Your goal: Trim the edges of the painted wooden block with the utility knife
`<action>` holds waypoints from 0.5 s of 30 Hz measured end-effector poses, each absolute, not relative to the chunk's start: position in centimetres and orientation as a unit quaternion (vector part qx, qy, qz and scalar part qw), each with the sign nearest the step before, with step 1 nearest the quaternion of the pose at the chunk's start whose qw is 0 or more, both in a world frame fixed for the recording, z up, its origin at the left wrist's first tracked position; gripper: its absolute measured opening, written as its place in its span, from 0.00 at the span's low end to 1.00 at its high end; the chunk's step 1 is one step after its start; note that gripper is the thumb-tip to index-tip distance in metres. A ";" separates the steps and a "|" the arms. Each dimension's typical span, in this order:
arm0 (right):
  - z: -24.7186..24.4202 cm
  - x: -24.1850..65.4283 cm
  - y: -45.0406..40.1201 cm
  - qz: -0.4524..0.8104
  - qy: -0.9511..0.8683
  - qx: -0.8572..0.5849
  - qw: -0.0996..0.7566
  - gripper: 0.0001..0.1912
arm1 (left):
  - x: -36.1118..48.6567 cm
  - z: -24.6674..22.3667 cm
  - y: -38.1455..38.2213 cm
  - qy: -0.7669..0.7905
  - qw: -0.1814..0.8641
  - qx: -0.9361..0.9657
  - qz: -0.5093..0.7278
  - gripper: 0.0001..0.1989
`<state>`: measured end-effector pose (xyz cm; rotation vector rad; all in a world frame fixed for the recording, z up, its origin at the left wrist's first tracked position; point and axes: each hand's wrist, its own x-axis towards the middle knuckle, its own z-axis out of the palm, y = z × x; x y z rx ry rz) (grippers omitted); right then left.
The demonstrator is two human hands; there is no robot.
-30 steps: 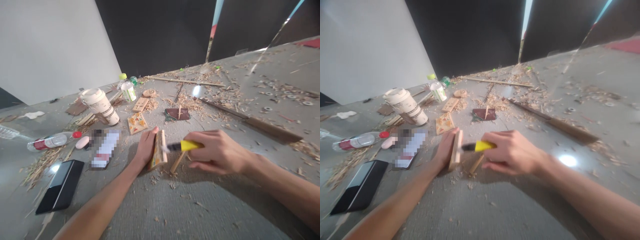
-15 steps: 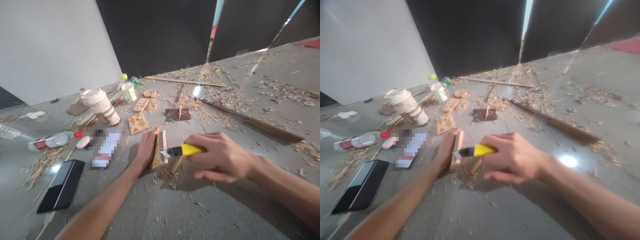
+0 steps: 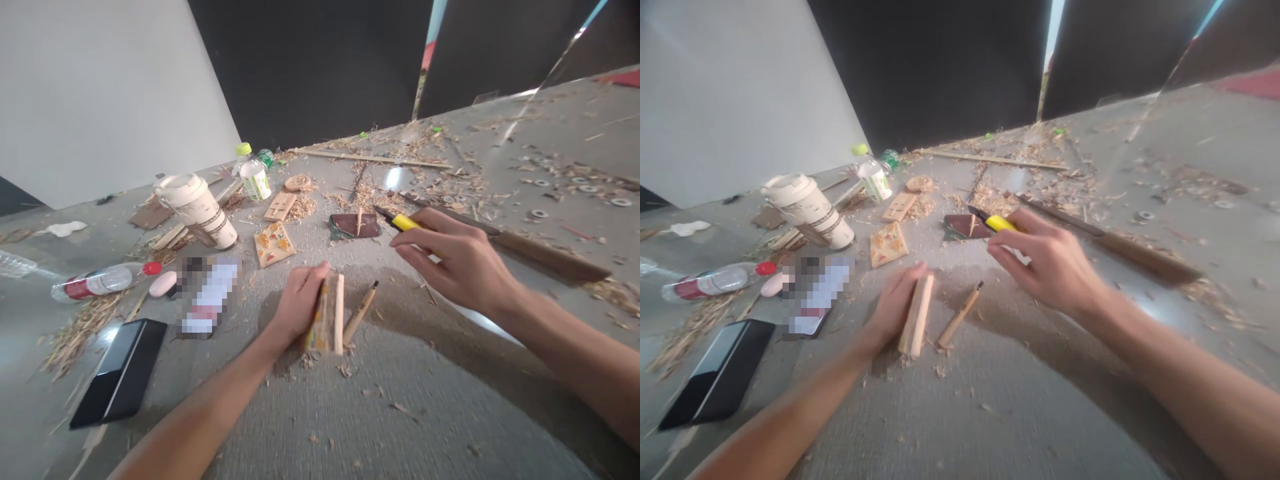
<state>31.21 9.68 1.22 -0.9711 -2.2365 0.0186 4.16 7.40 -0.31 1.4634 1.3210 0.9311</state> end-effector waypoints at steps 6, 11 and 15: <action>1.0 29.3 7.7 0.130 -0.931 -0.246 0.235 0.11 | 3.2 -2.0 9.2 0.566 0.429 0.544 0.448 0.22; 1.4 28.8 7.0 0.171 -0.938 -0.198 0.227 0.06 | 3.3 -1.2 9.1 0.586 0.403 0.553 0.434 0.22; 1.6 28.9 7.0 0.177 -0.935 -0.192 0.241 0.04 | 3.3 -1.2 9.0 0.573 0.418 0.571 0.413 0.23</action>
